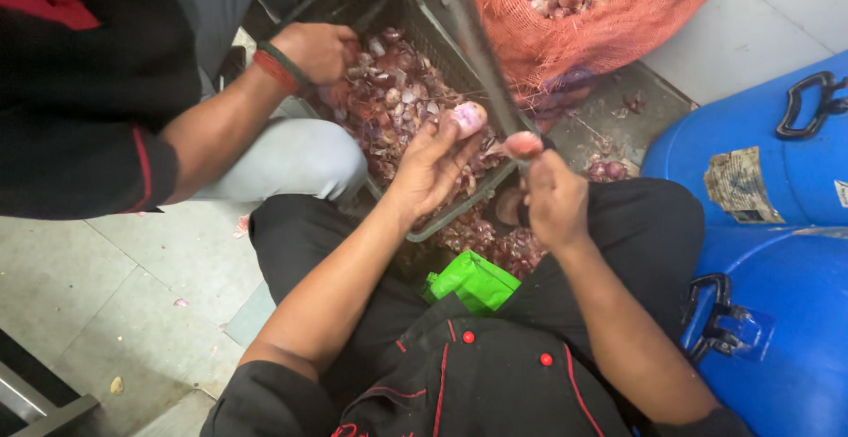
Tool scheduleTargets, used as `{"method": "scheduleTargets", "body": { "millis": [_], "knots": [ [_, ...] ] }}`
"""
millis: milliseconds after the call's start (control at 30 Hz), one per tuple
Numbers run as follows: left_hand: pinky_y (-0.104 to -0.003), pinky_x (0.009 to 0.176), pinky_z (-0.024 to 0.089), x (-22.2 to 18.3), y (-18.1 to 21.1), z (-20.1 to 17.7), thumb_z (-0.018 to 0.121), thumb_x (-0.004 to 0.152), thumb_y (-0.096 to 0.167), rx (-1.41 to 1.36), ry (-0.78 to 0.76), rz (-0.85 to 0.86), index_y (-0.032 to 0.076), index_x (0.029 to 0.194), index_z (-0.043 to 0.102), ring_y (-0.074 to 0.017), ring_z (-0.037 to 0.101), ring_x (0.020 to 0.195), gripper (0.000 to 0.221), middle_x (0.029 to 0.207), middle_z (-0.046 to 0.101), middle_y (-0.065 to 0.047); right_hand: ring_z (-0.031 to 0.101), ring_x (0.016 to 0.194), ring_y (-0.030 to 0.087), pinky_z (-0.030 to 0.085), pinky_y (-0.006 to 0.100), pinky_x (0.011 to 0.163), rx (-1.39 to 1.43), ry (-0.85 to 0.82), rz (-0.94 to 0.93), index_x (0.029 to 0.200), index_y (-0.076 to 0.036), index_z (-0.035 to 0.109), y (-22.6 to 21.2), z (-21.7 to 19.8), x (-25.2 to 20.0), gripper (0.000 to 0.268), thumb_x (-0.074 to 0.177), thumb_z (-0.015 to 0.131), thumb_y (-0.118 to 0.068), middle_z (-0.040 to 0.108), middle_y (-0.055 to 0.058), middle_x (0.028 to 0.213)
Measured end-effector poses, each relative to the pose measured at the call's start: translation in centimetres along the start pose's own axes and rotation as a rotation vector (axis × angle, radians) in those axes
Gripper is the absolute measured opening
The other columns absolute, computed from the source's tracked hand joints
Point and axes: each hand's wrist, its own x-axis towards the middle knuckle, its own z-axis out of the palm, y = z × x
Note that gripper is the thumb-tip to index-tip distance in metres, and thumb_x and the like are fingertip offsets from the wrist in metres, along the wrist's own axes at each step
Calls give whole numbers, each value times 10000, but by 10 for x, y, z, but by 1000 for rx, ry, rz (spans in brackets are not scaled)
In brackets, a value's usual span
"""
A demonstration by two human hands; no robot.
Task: The person sits on the floor and peels red onions using a knife. They remove the outer skin and place the peeled onions into a plastic basket while onion skins accumulate in a tray.
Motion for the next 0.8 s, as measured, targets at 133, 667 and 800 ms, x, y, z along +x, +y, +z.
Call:
{"method": "scheduleTargets", "body": {
  "millis": [133,667,800],
  "knots": [
    [-430,1171,464,0,0,9,738,957,55,65,-26,1,92,1382,462,-270,614,1287,509,1357,598,-139,583,610,111,487,340,570,-115,75,149,994,-71,722,6,3,8,254,1024,675,-318,638,95,672],
    [-333,1137,477,-18,-7,17,816,921,59,308,-154,-118,-15,1560,412,-172,584,1295,759,1419,597,-73,637,743,375,487,476,657,-387,40,-434,950,-57,617,-13,3,4,248,955,781,-243,613,134,808],
    [-337,1119,476,-21,-7,23,823,924,57,362,-113,-111,-9,1605,396,-176,581,1264,806,1402,597,-75,616,699,382,470,487,625,-474,42,-458,820,-67,569,-11,5,5,297,962,777,-224,591,132,766]
  ]
}}
